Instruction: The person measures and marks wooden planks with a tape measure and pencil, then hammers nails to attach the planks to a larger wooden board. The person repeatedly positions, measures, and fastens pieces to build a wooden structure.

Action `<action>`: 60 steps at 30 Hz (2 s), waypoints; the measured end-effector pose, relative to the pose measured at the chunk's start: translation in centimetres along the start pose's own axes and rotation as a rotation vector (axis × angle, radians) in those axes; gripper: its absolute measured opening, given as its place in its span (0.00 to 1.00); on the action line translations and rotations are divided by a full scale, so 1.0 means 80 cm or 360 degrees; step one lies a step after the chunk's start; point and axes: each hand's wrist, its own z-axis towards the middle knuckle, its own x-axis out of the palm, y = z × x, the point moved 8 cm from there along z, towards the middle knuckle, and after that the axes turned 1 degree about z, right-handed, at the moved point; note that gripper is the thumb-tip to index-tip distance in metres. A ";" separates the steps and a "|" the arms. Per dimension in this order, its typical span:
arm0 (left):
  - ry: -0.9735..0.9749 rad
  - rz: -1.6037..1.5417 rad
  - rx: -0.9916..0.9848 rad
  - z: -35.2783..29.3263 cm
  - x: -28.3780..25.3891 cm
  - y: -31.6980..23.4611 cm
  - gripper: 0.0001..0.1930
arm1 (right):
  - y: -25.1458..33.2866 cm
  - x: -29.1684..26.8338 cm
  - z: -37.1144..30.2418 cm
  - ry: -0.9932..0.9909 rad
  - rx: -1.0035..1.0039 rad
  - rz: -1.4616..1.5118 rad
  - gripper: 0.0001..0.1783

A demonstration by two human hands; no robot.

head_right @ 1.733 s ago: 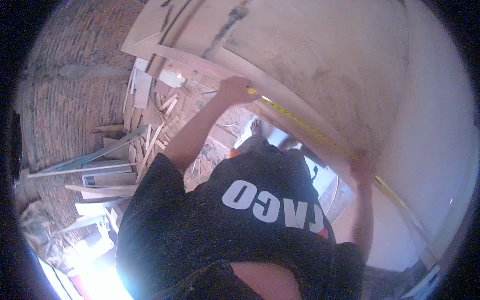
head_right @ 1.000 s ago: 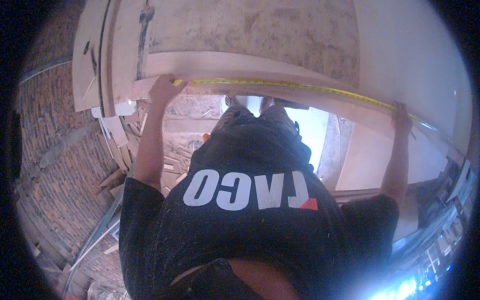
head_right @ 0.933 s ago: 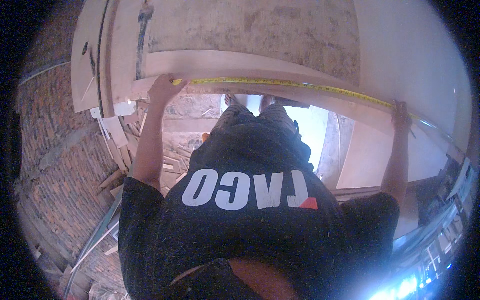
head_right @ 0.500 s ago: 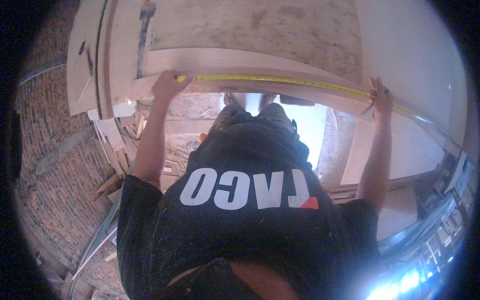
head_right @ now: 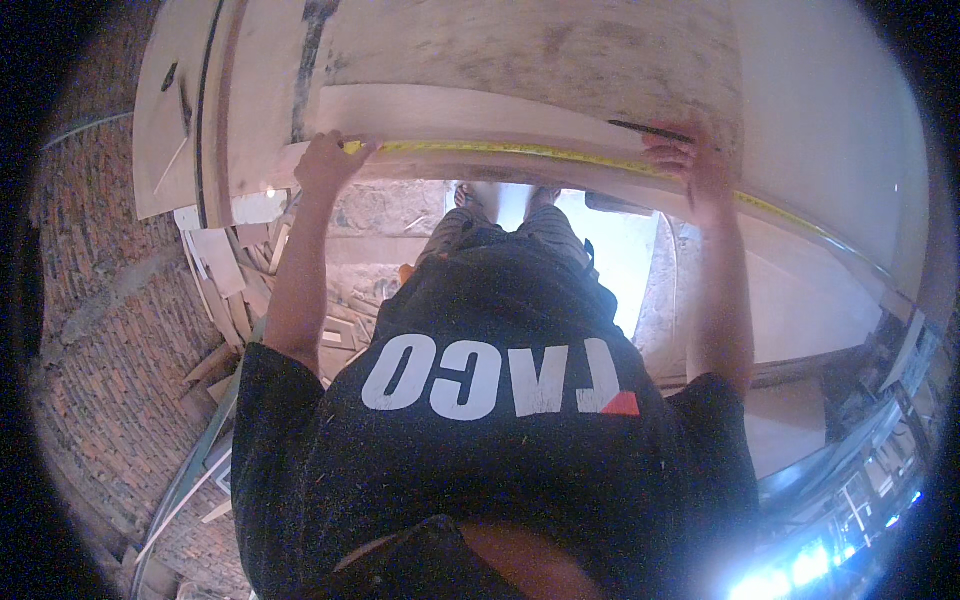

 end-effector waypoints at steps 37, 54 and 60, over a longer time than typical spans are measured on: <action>-0.0051 -0.0078 -0.0014 0.008 0.000 0.017 0.43 | -0.131 0.332 0.033 0.0626 -0.0521 -0.0839 0.11; -0.0054 -0.0097 -0.0001 0.009 0.004 0.020 0.43 | -0.123 0.338 0.027 0.0628 -0.0564 -0.0887 0.12; -0.0017 -0.0103 -0.0004 0.009 0.000 0.015 0.43 | -0.129 0.336 0.034 0.0636 -0.0646 -0.0903 0.14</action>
